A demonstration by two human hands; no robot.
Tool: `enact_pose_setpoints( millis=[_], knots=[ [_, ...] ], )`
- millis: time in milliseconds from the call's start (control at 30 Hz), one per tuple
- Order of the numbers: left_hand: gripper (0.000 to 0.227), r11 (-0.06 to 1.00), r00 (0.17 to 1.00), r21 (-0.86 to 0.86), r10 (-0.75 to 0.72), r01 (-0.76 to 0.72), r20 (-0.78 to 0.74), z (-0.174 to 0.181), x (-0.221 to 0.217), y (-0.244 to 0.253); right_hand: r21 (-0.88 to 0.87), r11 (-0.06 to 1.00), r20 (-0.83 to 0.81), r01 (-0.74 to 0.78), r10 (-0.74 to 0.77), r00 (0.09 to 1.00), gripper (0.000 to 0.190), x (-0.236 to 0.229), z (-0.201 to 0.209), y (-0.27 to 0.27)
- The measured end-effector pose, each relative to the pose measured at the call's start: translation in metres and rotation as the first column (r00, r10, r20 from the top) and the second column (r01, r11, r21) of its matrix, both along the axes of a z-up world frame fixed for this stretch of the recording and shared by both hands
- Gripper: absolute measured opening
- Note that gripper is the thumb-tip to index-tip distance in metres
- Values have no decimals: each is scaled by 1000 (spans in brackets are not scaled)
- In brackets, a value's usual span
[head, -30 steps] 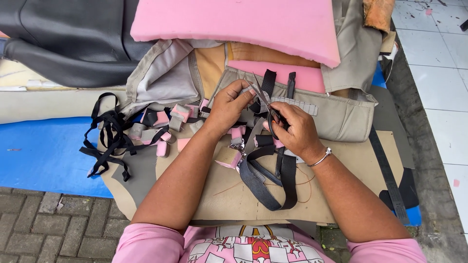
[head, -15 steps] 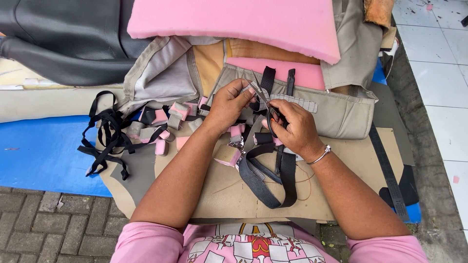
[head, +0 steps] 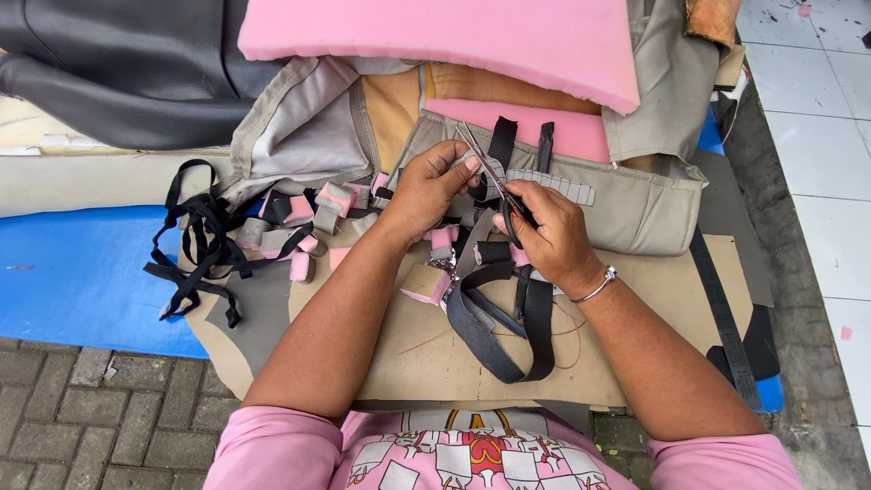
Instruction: Cutting various small pieces of fabric and foam using scissors for a craft or upholstery project.
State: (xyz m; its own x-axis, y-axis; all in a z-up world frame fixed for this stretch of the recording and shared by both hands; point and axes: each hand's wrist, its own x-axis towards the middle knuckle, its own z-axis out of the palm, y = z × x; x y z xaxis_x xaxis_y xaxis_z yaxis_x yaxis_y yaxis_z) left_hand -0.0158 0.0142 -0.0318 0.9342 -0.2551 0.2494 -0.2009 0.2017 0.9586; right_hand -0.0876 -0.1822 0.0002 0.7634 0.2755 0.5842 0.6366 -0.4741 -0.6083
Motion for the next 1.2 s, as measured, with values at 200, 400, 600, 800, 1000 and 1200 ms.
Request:
enact_pose_setpoints(
  millis=[200, 400, 600, 800, 1000, 1200],
  knots=[
    [9, 998, 999, 55, -29, 30, -14, -1, -1, -1, -28, 1000, -18, 5, -6, 1000, 28, -3, 0, 3],
    [10, 993, 999, 107, -43, 41, 13, 3, -4, -2, -33, 999, -12, 10, -10, 1000, 28, 0, 1, -1],
    [10, 994, 998, 88, -58, 58, -6, -2, 0, -1, -42, 999, 8, 28, -28, 1000, 29, 1, -6, 0],
    [8, 973, 995, 212, -93, 86, 25, 4, -6, 1, -40, 999, -10, 21, -21, 1000, 28, -1, -3, -2],
    [9, 980, 996, 178, -87, 86, 0, 3, -6, 2, -51, 998, -15, 48, -49, 999, 25, 3, -14, -5],
    [13, 998, 999, 52, -42, 43, -18, 0, -3, -3, 74, 992, -95, 101, -94, 991, 32, 7, -20, -12]
  ],
)
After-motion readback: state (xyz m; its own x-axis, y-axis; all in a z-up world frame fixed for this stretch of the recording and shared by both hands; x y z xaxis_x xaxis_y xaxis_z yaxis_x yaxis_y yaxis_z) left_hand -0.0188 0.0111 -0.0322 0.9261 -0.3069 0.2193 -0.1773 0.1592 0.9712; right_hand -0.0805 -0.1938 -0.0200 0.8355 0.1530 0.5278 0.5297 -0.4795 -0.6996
